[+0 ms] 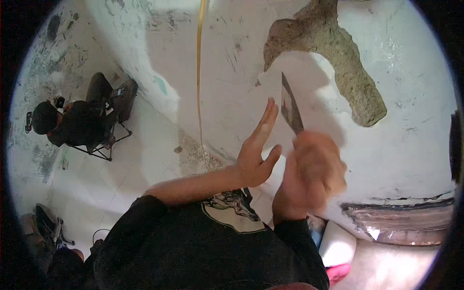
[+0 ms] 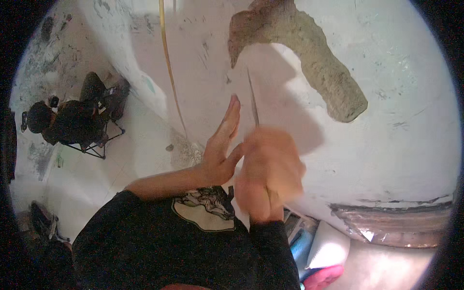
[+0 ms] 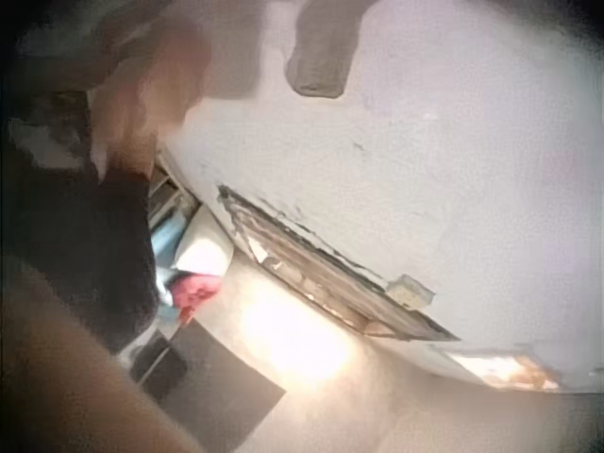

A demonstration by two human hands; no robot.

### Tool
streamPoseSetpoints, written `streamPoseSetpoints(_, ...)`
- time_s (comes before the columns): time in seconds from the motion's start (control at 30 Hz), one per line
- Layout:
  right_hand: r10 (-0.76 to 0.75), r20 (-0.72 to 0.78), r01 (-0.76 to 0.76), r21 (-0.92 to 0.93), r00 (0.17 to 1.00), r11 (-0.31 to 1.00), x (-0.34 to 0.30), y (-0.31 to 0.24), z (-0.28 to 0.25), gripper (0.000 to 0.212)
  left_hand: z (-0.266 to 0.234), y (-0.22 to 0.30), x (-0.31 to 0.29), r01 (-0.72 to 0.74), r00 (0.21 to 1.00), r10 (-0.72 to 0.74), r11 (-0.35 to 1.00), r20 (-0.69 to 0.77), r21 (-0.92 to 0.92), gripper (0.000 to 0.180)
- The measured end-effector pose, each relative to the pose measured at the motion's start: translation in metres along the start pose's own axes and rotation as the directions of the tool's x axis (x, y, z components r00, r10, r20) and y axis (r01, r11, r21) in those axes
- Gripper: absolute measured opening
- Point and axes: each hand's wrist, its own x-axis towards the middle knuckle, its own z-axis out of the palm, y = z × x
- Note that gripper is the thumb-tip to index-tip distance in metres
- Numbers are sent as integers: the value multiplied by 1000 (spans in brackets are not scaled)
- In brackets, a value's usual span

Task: The person holds a putty knife and scrapes paint and plaster off a wall.

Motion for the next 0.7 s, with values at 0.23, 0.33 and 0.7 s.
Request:
streamPoseSetpoints(0.23, -63, 36, 46, 364, 997, 930, 9, -8, -6, 22, -1, -2, 0, -3, 1000, 3, 999, 1, 53, 68)
streamPoseSetpoints(0.33, 38, 120, -37, -11, 992, 999, 4, 11, -5, 30, -5, -6, -2, -77, 997, 76, 996, 5, 36, 67)
streamPoseSetpoints(0.7, 105, 178, 1, -511, 979, 859, 11, -26, -4, 27, -17, 0, -3, 25, 1000, -24, 996, -5, 87, 66)
